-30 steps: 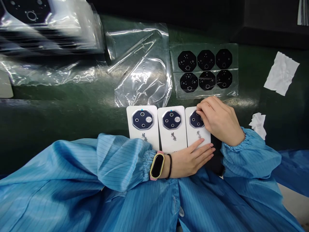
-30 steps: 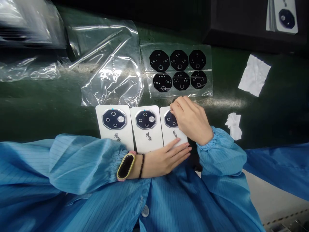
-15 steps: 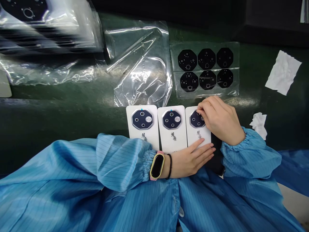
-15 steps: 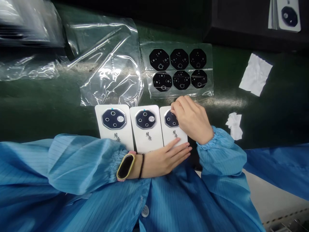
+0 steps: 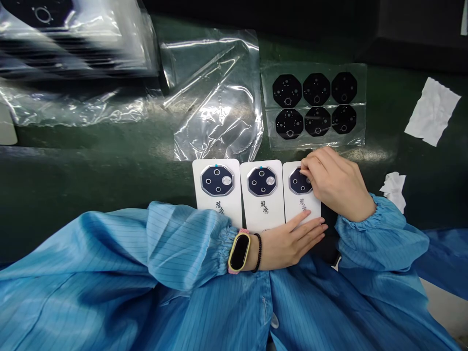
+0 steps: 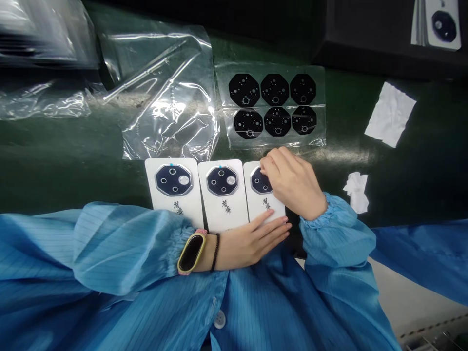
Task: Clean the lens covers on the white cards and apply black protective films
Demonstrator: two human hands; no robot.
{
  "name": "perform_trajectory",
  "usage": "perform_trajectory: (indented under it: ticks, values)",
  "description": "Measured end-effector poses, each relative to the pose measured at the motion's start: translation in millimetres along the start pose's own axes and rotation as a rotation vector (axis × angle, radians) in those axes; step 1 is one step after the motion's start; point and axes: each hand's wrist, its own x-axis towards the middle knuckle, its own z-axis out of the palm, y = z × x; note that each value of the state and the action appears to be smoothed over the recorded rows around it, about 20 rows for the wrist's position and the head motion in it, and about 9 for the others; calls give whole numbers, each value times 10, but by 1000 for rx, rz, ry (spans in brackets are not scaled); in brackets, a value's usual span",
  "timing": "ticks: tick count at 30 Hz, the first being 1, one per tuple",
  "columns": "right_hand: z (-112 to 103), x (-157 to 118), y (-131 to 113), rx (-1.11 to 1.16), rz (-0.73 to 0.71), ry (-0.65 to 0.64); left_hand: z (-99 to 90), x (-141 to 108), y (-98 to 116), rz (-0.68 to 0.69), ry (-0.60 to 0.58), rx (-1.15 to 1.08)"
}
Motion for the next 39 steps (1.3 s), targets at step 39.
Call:
perform_trajectory:
  ticks: [39]
  values:
    - [96, -34, -45, 70, 102, 67, 3, 15, 4, -20, 31, 1]
